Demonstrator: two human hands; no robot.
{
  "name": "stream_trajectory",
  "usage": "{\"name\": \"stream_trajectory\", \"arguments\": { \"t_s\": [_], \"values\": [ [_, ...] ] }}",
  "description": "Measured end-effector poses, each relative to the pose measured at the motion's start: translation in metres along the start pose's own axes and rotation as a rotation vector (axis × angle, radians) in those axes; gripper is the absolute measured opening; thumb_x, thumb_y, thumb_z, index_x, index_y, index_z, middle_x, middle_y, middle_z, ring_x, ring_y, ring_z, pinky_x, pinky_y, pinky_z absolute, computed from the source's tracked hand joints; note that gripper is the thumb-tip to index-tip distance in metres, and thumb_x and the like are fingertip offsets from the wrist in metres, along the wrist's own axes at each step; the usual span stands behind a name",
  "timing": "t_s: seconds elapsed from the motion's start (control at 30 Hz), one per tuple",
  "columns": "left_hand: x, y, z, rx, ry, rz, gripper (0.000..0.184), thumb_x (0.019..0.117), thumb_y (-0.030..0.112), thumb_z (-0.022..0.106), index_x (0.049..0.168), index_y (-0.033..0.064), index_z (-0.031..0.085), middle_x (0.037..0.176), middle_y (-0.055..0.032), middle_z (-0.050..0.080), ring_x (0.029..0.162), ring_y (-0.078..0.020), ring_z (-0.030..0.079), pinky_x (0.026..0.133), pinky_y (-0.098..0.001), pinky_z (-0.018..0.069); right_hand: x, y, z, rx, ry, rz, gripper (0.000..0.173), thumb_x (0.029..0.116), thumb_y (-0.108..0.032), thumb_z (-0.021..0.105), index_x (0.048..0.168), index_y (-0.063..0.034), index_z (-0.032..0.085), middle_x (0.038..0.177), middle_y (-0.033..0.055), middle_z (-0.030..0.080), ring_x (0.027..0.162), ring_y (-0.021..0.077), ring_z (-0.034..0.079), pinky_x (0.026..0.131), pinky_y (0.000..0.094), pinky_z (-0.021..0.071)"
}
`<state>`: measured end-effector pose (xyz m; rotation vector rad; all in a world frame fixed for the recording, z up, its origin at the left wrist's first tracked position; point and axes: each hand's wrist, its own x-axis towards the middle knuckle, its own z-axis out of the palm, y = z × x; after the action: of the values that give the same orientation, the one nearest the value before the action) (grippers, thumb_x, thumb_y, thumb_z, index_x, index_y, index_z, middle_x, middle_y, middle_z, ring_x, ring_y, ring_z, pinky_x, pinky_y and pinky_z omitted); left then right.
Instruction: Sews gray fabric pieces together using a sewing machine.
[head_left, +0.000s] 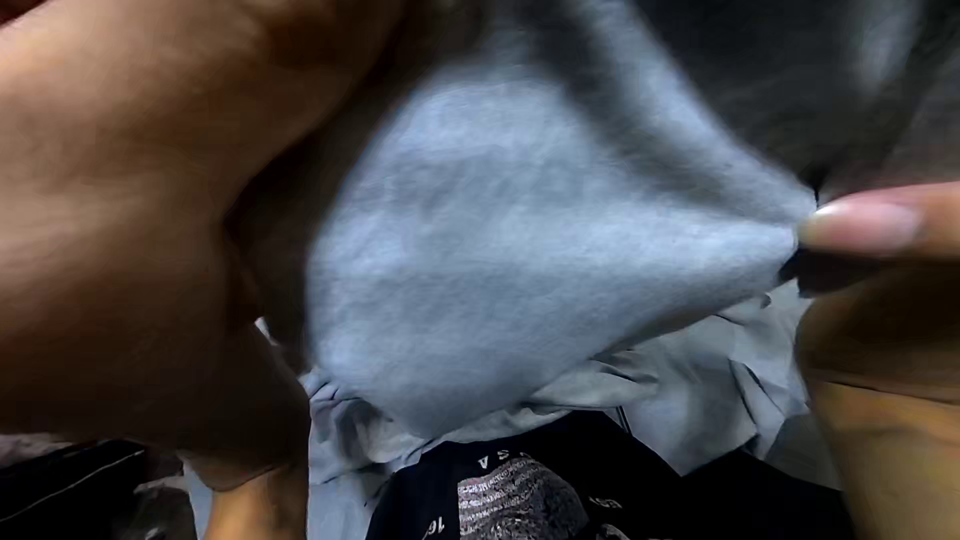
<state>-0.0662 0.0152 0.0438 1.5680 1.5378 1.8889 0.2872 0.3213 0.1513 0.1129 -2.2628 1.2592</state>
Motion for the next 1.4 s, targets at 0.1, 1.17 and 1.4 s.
{"name": "stream_trajectory", "arguments": {
  "t_s": [0.1,1.17,1.4],
  "values": [
    [0.024,0.038,0.019,0.163,0.063,-0.247,0.012,0.1041,0.012,0.055,0.107,0.0081,0.066,0.094,0.0069,0.068,0.086,0.002,0.065,0.078,-0.0183,0.0551,0.022,-0.002,0.059,0.259,0.171,0.049,0.02,0.0924,-0.006,0.059,0.095,-0.0194,0.074,0.09,-0.0166,0.074,0.083,-0.0082,0.068,0.076,0.0112,0.0575],
    [0.113,-0.086,0.043,0.681,-0.476,0.151,0.037,0.1096,0.027,0.043,0.125,-0.0042,0.055,0.134,-0.0227,0.059,0.131,-0.0293,0.054,0.111,-0.0447,0.0426,-0.167,0.183,0.096,-0.592,0.617,1.416,0.052,0.0988,-0.03,0.06,0.138,0.0024,0.052,0.107,0.0301,0.067,0.1,0.0488,0.067,0.085,0.0693,0.0503],
    [0.106,-0.029,0.069,0.681,-0.404,0.227,0.026,0.1113,0.023,0.041,0.119,-0.0001,0.049,0.085,-0.0069,0.053,0.07,-0.0038,0.049,0.065,-0.0204,0.0413,-0.067,0.082,0.163,-0.366,0.234,0.68,0.031,0.1026,-0.03,0.062,0.124,-0.0088,0.068,0.099,0.0047,0.071,0.081,0.0162,0.068,0.07,0.0392,0.0587]
  ]
}}
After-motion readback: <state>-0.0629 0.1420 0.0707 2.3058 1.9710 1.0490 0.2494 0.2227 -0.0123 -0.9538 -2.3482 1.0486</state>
